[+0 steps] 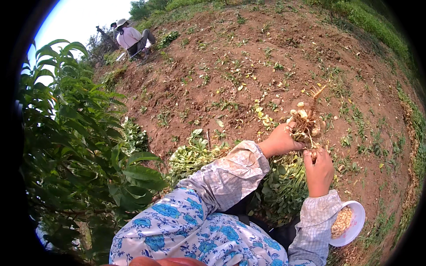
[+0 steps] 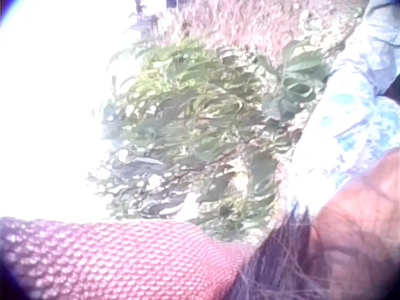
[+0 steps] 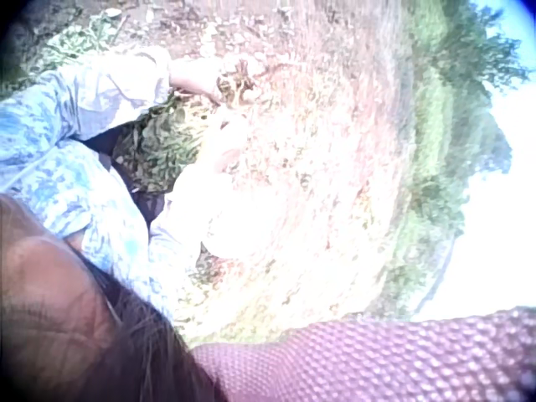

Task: The person sits on the ground in a field and shucks peanuts from their pods by hand. They repeatedly pick up peanut vines, remove the peanuts, and place them into a white bowl nearby.

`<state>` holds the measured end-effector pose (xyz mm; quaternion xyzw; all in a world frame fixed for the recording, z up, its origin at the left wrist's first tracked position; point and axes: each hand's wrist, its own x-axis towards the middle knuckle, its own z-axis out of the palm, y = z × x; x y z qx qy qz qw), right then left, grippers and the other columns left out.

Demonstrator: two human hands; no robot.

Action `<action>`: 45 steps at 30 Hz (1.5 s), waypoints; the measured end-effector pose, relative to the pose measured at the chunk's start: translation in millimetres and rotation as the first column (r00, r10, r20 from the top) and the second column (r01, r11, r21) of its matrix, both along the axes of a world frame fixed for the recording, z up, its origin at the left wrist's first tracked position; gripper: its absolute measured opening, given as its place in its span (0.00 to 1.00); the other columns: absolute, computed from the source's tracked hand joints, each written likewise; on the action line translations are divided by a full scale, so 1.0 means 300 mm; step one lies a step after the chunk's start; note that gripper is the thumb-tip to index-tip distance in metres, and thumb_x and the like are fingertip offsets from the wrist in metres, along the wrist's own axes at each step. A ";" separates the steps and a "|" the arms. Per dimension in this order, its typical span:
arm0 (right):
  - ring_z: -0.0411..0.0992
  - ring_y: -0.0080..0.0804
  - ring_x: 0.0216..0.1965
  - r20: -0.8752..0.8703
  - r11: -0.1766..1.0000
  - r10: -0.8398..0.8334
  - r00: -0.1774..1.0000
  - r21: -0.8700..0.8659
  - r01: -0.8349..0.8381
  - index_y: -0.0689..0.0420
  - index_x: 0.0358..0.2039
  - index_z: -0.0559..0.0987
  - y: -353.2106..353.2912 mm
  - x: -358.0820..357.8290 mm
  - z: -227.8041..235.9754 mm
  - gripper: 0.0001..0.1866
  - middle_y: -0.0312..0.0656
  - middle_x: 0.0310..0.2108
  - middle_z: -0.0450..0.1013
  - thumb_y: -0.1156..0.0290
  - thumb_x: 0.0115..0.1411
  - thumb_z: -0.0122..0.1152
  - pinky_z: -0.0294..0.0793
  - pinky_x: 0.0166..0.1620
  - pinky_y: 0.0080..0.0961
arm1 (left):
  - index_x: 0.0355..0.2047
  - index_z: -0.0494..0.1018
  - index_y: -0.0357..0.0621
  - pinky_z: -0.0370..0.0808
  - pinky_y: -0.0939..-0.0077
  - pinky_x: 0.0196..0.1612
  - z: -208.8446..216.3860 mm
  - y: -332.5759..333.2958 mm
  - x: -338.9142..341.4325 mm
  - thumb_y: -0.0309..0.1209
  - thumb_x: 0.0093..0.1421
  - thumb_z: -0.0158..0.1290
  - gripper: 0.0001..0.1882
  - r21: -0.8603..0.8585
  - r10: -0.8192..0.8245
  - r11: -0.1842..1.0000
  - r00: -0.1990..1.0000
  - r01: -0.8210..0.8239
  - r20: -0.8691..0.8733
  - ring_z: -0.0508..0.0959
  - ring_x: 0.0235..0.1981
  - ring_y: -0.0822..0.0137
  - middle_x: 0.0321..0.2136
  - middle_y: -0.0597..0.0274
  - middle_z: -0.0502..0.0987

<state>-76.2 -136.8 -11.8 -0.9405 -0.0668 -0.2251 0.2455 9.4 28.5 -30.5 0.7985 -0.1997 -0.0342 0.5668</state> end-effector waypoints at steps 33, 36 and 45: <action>0.63 0.14 0.21 -0.341 0.188 0.461 0.819 0.940 0.285 0.58 0.39 0.72 -0.036 0.007 -0.093 0.07 0.32 0.28 0.70 0.74 0.61 0.58 0.61 0.21 0.12 | 0.47 0.71 0.34 0.73 0.73 0.45 -0.014 0.009 0.045 0.28 0.47 0.66 0.27 -0.233 -0.077 0.972 0.928 -0.011 -0.365 0.77 0.38 0.71 0.37 0.61 0.79; 0.64 0.15 0.24 -0.334 0.224 0.423 0.843 0.939 0.259 0.61 0.41 0.73 -0.052 0.015 -0.097 0.10 0.31 0.29 0.68 0.72 0.61 0.58 0.62 0.23 0.12 | 0.48 0.71 0.34 0.76 0.70 0.44 0.079 0.027 0.025 0.23 0.46 0.65 0.27 -0.573 -0.277 0.818 0.835 -0.055 -0.475 0.79 0.39 0.68 0.39 0.58 0.79; 0.64 0.14 0.27 -0.252 -0.033 0.448 0.858 0.954 0.297 0.58 0.51 0.71 -0.064 0.010 -0.026 0.21 0.32 0.38 0.71 0.56 0.66 0.53 0.65 0.25 0.11 | 0.36 0.76 0.35 0.78 0.74 0.27 0.162 0.026 -0.010 0.33 0.53 0.63 0.15 -0.457 -0.275 0.886 0.700 -0.082 -0.659 0.78 0.23 0.70 0.27 0.61 0.79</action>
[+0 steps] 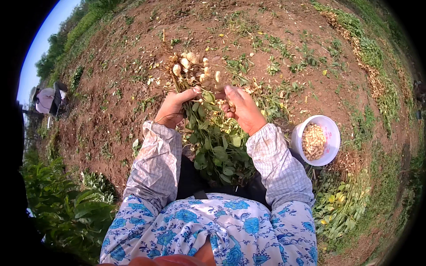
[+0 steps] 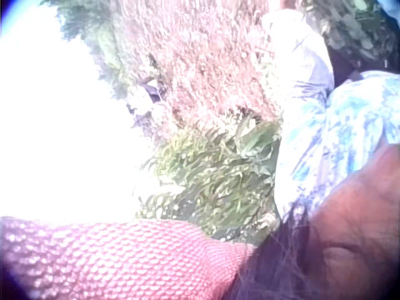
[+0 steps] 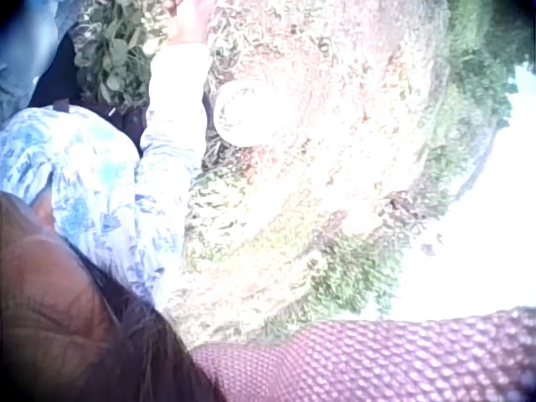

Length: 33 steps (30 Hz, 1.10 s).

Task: The person sits on the ground in a field and shucks peanuts from their pods by hand. They repeatedly pick up peanut vines, remove the peanuts, and place them into a white bowl nearby.

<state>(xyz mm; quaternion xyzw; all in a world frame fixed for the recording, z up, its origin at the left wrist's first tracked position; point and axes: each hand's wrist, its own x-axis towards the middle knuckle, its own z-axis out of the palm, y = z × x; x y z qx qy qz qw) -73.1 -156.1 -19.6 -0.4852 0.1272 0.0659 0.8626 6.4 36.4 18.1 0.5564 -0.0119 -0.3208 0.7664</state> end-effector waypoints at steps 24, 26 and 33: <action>0.58 0.13 0.17 0.130 0.871 0.336 0.933 -0.421 -0.255 0.59 0.27 0.75 0.029 -0.077 0.076 0.16 0.29 0.18 0.65 0.60 0.64 0.49 0.58 0.21 0.13 | 0.35 0.78 0.35 0.72 0.79 0.26 -0.056 -0.109 0.034 0.29 0.54 0.60 0.11 0.032 0.208 0.976 0.964 -0.217 0.166 0.75 0.22 0.72 0.27 0.64 0.78; 0.57 0.12 0.17 0.073 0.946 0.168 0.983 -0.292 -0.140 0.59 0.27 0.74 -0.016 -0.075 0.066 0.16 0.29 0.18 0.64 0.59 0.64 0.50 0.57 0.20 0.12 | 0.36 0.78 0.35 0.74 0.79 0.27 -0.033 -0.124 0.018 0.29 0.54 0.60 0.11 0.005 0.209 0.977 0.965 -0.213 0.158 0.76 0.24 0.72 0.27 0.64 0.78; 0.72 0.35 0.24 0.305 0.618 0.284 0.909 -0.783 0.070 0.62 0.31 0.76 0.084 -0.117 0.064 0.13 0.44 0.22 0.73 0.63 0.61 0.57 0.70 0.30 0.31 | 0.40 0.77 0.32 0.77 0.78 0.30 -0.094 -0.115 0.042 0.21 0.54 0.58 0.12 -0.034 0.251 0.967 0.924 -0.252 0.290 0.79 0.28 0.72 0.32 0.59 0.81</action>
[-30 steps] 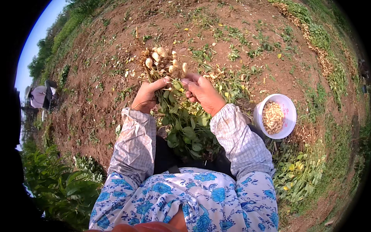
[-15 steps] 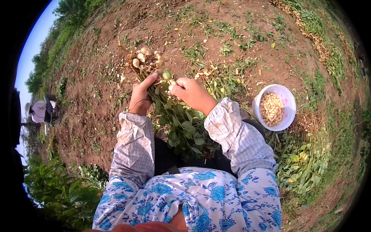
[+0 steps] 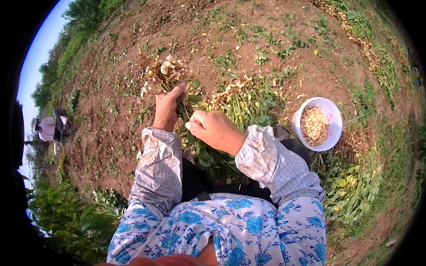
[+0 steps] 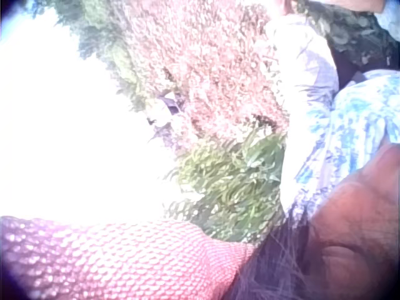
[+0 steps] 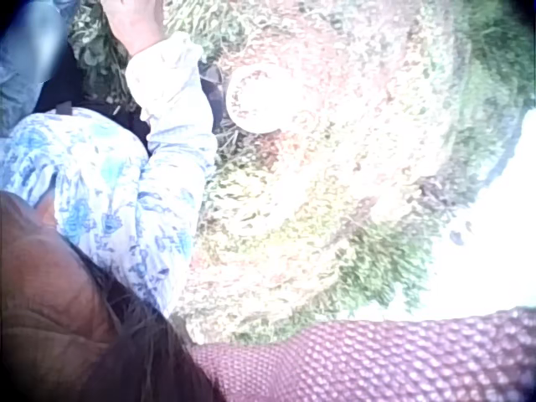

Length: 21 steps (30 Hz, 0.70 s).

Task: The person sits on the ground in a field and shucks peanuts from their pods by hand. They repeatedly pick up peanut vines, remove the peanuts, and place them into a white bowl nearby.

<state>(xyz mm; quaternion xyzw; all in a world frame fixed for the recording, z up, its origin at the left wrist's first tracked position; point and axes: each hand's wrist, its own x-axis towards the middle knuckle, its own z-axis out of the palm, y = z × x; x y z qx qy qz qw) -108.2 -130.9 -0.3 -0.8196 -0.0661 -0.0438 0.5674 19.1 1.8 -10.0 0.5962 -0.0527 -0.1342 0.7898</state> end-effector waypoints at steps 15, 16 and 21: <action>0.61 0.12 0.24 -0.214 0.699 -0.126 0.969 0.674 0.239 0.60 0.42 0.73 -0.216 0.091 0.003 0.16 0.32 0.32 0.68 0.59 0.64 0.57 0.63 0.23 0.12 | 0.40 0.75 0.37 0.75 0.78 0.40 -0.047 -0.031 -0.018 0.21 0.52 0.60 0.14 0.468 -0.327 0.871 0.889 0.151 0.321 0.79 0.35 0.72 0.35 0.64 0.80; 0.60 0.12 0.24 -0.201 0.746 -0.124 0.972 0.626 0.224 0.61 0.43 0.73 -0.194 0.093 0.010 0.19 0.32 0.32 0.68 0.58 0.63 0.58 0.62 0.22 0.12 | 0.40 0.76 0.38 0.75 0.77 0.41 -0.070 -0.030 -0.021 0.21 0.53 0.60 0.13 0.342 -0.326 0.908 0.920 0.241 0.218 0.78 0.36 0.73 0.35 0.65 0.80; 0.70 0.23 0.34 0.002 0.956 -0.192 0.981 0.227 0.186 0.64 0.48 0.72 -0.175 0.116 -0.041 0.29 0.37 0.37 0.73 0.53 0.56 0.66 0.71 0.37 0.20 | 0.39 0.75 0.38 0.75 0.73 0.33 -0.184 -0.013 0.000 0.33 0.46 0.67 0.21 0.599 -0.360 0.800 0.830 0.039 0.426 0.79 0.29 0.69 0.29 0.59 0.80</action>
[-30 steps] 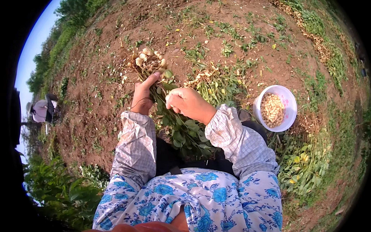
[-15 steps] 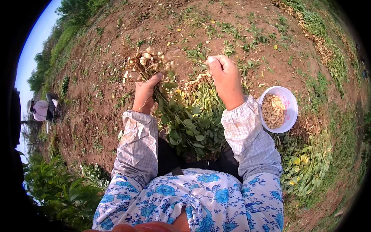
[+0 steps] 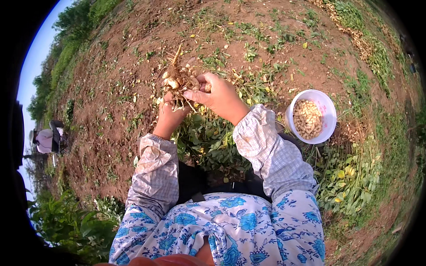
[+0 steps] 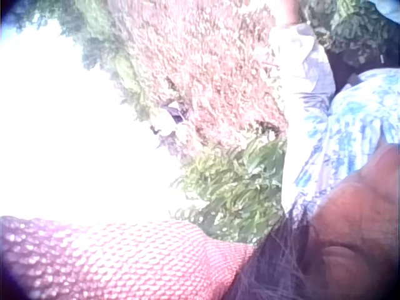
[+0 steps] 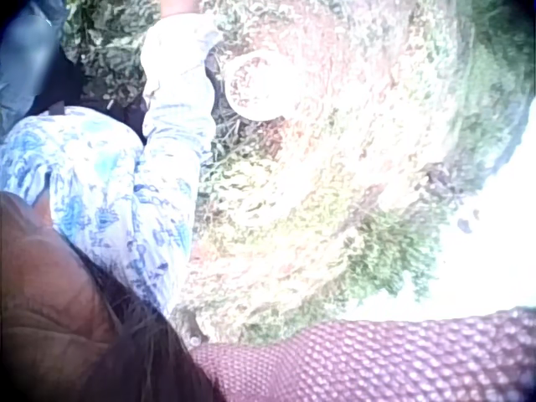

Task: The person sits on the ground in a field and shucks peanuts from their pods by hand. They repeatedly pick up peanut vines, remove the peanuts, and place them into a white bowl nearby.

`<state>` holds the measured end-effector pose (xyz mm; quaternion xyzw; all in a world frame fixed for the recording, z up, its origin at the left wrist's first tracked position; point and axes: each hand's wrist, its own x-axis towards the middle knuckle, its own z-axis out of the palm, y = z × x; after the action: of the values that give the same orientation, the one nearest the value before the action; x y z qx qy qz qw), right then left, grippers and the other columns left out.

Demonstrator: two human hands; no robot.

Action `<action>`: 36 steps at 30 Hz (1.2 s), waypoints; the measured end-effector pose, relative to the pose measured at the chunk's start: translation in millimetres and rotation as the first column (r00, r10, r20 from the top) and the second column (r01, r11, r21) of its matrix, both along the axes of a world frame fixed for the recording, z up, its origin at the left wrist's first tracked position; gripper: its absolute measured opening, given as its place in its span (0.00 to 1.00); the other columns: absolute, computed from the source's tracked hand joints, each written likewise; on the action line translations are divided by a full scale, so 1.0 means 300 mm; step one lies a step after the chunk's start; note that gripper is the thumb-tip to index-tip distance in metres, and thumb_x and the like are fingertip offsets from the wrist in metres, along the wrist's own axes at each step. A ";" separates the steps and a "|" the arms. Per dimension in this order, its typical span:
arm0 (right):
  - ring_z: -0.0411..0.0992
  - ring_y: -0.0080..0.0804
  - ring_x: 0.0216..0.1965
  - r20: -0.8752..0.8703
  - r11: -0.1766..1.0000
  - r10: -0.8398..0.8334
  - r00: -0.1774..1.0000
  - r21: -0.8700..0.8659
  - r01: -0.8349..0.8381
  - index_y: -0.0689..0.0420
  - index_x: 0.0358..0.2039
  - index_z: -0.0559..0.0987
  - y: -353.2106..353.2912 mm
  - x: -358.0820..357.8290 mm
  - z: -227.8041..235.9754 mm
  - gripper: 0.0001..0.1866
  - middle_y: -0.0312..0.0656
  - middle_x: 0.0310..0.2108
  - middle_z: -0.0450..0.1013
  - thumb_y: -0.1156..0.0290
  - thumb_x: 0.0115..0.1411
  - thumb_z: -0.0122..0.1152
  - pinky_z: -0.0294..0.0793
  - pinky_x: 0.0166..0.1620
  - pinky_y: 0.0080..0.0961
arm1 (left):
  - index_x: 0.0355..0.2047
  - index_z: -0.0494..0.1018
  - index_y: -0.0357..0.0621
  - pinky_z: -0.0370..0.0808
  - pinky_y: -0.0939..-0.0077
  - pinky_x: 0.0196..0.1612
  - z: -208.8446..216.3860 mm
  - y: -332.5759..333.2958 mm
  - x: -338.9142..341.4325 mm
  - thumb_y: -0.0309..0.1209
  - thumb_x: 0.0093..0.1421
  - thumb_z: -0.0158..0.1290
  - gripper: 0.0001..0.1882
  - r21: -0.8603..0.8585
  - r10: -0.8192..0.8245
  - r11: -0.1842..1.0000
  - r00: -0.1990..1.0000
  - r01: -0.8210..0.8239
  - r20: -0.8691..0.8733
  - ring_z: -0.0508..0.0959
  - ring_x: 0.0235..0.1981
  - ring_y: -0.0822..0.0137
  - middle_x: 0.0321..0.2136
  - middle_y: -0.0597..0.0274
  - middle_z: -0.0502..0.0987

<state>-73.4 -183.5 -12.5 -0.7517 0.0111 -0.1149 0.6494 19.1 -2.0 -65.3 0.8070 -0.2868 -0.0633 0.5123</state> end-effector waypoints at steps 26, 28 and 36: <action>0.58 0.11 0.20 -0.292 0.996 0.000 0.957 0.082 0.025 0.59 0.39 0.72 -0.183 -0.206 0.169 0.13 0.28 0.21 0.62 0.62 0.63 0.56 0.56 0.19 0.13 | 0.41 0.76 0.48 0.74 0.70 0.37 0.096 0.078 0.000 0.31 0.47 0.62 0.18 0.133 -0.106 0.988 0.978 0.082 0.182 0.79 0.31 0.62 0.29 0.60 0.80; 0.60 0.12 0.21 -0.200 0.935 -0.294 0.935 0.143 0.325 0.61 0.41 0.73 -0.316 -0.290 0.152 0.15 0.29 0.25 0.64 0.63 0.62 0.57 0.58 0.20 0.12 | 0.42 0.75 0.42 0.75 0.74 0.37 0.017 0.148 0.088 0.28 0.47 0.62 0.19 -0.078 -0.006 0.997 1.000 0.005 -0.011 0.79 0.31 0.67 0.30 0.62 0.80; 0.74 0.43 0.44 -0.069 0.304 -0.665 0.744 -0.935 0.184 0.64 0.48 0.74 -0.776 -0.630 -0.309 0.24 0.52 0.43 0.74 0.59 0.58 0.60 0.73 0.49 0.36 | 0.44 0.72 0.36 0.75 0.75 0.39 0.178 0.161 0.043 0.24 0.50 0.61 0.20 -0.097 -0.066 0.995 0.905 0.027 -0.420 0.77 0.34 0.71 0.36 0.62 0.78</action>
<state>-262.3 -416.3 -105.1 -0.9444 0.3041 -0.0999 0.0757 32.1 46.4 -11.9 0.7433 -0.1907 -0.2361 0.5962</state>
